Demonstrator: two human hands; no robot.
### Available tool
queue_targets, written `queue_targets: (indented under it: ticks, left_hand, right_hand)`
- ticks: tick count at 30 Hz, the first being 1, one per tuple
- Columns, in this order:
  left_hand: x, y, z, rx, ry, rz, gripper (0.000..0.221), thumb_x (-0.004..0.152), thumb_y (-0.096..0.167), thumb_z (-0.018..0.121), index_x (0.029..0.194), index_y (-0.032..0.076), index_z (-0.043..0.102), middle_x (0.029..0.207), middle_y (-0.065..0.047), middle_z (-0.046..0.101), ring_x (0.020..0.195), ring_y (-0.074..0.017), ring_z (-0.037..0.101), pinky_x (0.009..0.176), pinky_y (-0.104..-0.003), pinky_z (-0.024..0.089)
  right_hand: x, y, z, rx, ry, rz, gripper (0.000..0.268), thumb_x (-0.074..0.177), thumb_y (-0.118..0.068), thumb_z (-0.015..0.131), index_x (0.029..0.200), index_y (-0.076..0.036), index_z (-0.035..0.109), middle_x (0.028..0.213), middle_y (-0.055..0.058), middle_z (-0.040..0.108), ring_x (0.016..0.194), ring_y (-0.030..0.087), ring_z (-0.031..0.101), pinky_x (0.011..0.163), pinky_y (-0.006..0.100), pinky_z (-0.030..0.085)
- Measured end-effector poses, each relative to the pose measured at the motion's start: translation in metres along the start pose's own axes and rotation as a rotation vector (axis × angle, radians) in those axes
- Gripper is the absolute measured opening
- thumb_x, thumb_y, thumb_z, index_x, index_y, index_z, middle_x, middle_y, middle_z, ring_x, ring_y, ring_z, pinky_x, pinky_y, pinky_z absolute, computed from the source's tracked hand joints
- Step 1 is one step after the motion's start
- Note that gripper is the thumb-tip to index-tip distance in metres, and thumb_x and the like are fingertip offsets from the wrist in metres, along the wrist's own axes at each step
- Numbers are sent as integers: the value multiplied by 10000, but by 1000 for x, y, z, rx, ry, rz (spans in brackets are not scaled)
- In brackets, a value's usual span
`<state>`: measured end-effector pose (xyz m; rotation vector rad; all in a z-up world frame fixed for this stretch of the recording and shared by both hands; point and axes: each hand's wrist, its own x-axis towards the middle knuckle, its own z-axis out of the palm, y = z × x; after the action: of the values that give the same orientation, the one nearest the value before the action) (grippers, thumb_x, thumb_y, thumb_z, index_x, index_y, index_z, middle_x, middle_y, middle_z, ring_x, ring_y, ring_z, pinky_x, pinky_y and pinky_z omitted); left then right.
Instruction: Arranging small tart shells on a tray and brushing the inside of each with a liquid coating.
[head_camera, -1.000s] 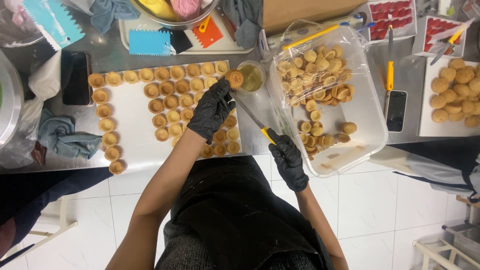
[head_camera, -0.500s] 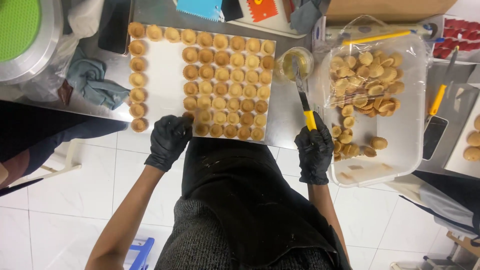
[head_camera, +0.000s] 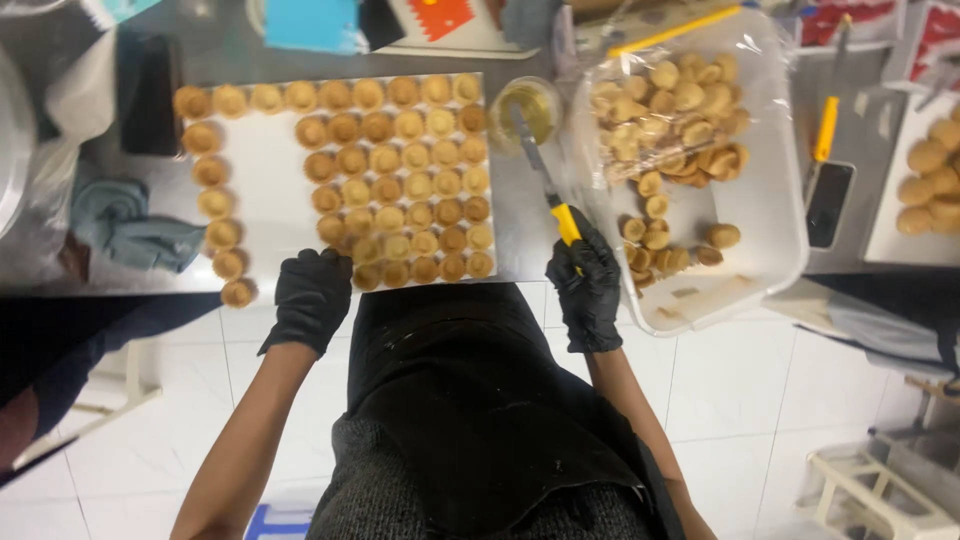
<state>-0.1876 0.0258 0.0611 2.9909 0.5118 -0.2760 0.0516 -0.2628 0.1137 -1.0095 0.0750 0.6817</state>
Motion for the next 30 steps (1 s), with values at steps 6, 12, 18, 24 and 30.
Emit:
queue_targets:
  ticks: [6, 12, 18, 24, 30]
  left_hand:
    - [100, 147, -169, -601, 301, 459, 252, 918, 199, 703, 1162, 142, 734, 1144, -36, 708, 981, -283, 660, 793, -431, 554]
    - [232, 404, -50, -820, 115, 949, 407, 877, 290, 730, 1214, 78, 648, 1112, -161, 638, 1003, -376, 620, 803, -502, 533]
    - [307, 523, 60, -752, -12, 653, 507, 684, 268, 797, 1146, 112, 656, 1197, -170, 610, 1078, -403, 563, 879, -515, 499]
    - [309, 514, 63, -635, -143, 685, 443, 726, 320, 797, 1079, 102, 642, 1038, -150, 666, 1030, -382, 640, 884, -494, 531]
    - [293, 470, -11, -938, -184, 737, 329, 686, 179, 800, 990, 79, 722, 1016, -141, 738, 927, -336, 712, 796, -401, 562]
  right_hand:
    - [-16, 26, -47, -21, 316, 113, 438, 979, -112, 595, 1408, -28, 579, 942, 48, 660, 731, 131, 569, 633, 276, 461]
    - [-8, 233, -223, -526, 127, -130, 410, 1058, -148, 594, 1446, -16, 581, 1285, 122, 665, 1128, 216, 578, 1025, 363, 506]
    - [-34, 153, -152, -486, 87, -41, 580, 929, -142, 742, 1442, -14, 503, 1421, 123, 582, 1313, 230, 525, 1097, 373, 435]
    - [-35, 150, -164, -591, 99, 9, 571, 910, -136, 753, 1419, -14, 525, 1367, 124, 615, 1256, 226, 563, 1050, 372, 460]
    - [13, 104, -138, -630, -124, -127, 532, 954, -113, 706, 1446, -25, 524, 1331, 123, 636, 1179, 219, 586, 996, 363, 490]
